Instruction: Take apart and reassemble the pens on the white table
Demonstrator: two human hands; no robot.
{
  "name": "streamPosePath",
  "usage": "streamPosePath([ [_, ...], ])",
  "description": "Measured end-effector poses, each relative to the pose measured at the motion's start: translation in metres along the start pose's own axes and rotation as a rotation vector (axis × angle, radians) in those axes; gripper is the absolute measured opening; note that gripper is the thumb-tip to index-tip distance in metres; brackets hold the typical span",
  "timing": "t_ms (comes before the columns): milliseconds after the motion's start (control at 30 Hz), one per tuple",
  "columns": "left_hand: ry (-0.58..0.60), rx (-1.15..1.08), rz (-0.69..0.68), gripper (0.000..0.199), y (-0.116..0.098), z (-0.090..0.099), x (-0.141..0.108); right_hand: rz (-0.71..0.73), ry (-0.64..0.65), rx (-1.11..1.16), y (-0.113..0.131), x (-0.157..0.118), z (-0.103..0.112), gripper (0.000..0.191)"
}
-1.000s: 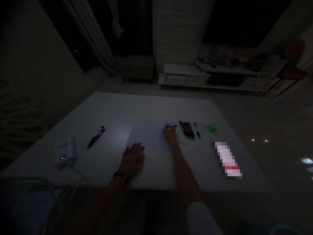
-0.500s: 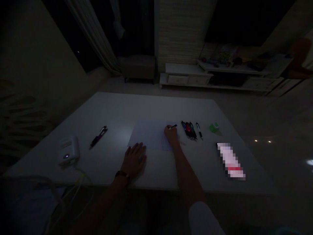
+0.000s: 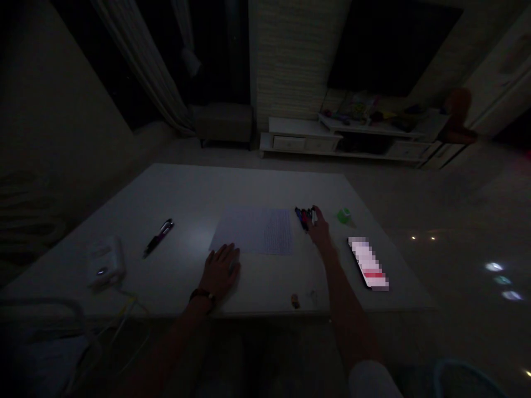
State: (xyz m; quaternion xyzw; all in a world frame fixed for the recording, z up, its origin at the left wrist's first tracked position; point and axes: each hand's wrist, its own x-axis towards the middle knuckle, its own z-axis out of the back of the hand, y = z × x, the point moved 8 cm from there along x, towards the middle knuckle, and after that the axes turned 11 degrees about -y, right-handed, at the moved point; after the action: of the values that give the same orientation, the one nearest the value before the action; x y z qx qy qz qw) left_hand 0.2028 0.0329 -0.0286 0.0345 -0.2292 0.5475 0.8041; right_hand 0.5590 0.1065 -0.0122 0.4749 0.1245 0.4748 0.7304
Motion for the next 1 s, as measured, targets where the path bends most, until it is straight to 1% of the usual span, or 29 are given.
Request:
streamPosePath([
  [33, -0.001, 0.001, 0.002, 0.043, 0.001, -0.001, 0.000, 0.035, -0.037, -0.117, -0.008, 0.007, 0.012, 0.064],
  [100, 0.006, 0.005, 0.008, 0.043, 0.002, -0.002, 0.001, 0.092, -0.081, -0.329, -0.021, 0.018, 0.026, 0.059],
  [133, 0.012, 0.009, 0.011, 0.043, 0.002, -0.003, 0.001, 0.108, -0.070, -0.403, -0.027, 0.023, 0.027, 0.055],
  [200, 0.022, 0.018, 0.012, 0.043, 0.004, -0.004, 0.001, 0.125, -0.022, -0.496, -0.036, 0.027, 0.023, 0.048],
  [300, 0.027, 0.023, 0.008, 0.043, 0.005, -0.005, 0.001, 0.135, 0.012, -0.537, -0.042, 0.023, 0.014, 0.043],
  [333, 0.026, 0.022, 0.007, 0.043, 0.006, -0.005, 0.001, 0.138, -0.008, -0.532, -0.042, 0.019, 0.014, 0.043],
  [400, 0.019, 0.016, 0.009, 0.043, 0.005, -0.005, 0.000, 0.141, -0.099, -0.502, -0.041, 0.007, 0.020, 0.040],
  [467, 0.001, 0.002, 0.011, 0.042, 0.003, -0.004, -0.001, 0.128, -0.229, -0.447, -0.040, -0.010, 0.032, 0.039],
  [533, -0.039, -0.034, 0.000, 0.041, -0.001, -0.001, -0.002, 0.117, -0.325, -0.376, -0.039, -0.032, 0.044, 0.040],
  [600, -0.116, -0.090, 0.016, 0.040, 0.003, 0.006, -0.001, 0.131, -0.342, -0.310, -0.038, -0.057, 0.050, 0.042],
  [633, -0.169, -0.118, 0.055, 0.038, 0.010, 0.012, 0.001, 0.137, -0.339, -0.284, -0.037, -0.070, 0.052, 0.042],
  [667, -0.223, -0.138, 0.119, 0.035, 0.023, 0.019, 0.003, 0.143, -0.330, -0.263, -0.036, -0.083, 0.054, 0.042],
  [733, -0.316, -0.134, 0.306, 0.030, 0.063, 0.036, 0.009, 0.159, -0.293, -0.226, -0.034, -0.108, 0.055, 0.042],
  [800, -0.347, -0.054, 0.483, 0.026, 0.110, 0.055, 0.015, 0.183, -0.253, -0.184, -0.030, -0.128, 0.056, 0.041],
  [900, -0.310, 0.138, 0.704, 0.025, 0.178, 0.083, 0.018, 0.203, -0.223, -0.165, -0.025, -0.144, 0.056, 0.042],
  [933, -0.274, 0.187, 0.773, 0.026, 0.198, 0.089, 0.017, 0.200, -0.223, -0.173, -0.024, -0.146, 0.056, 0.042],
  [1000, -0.167, 0.243, 0.888, 0.028, 0.229, 0.093, 0.011, 0.181, -0.227, -0.194, -0.024, -0.144, 0.056, 0.043],
])
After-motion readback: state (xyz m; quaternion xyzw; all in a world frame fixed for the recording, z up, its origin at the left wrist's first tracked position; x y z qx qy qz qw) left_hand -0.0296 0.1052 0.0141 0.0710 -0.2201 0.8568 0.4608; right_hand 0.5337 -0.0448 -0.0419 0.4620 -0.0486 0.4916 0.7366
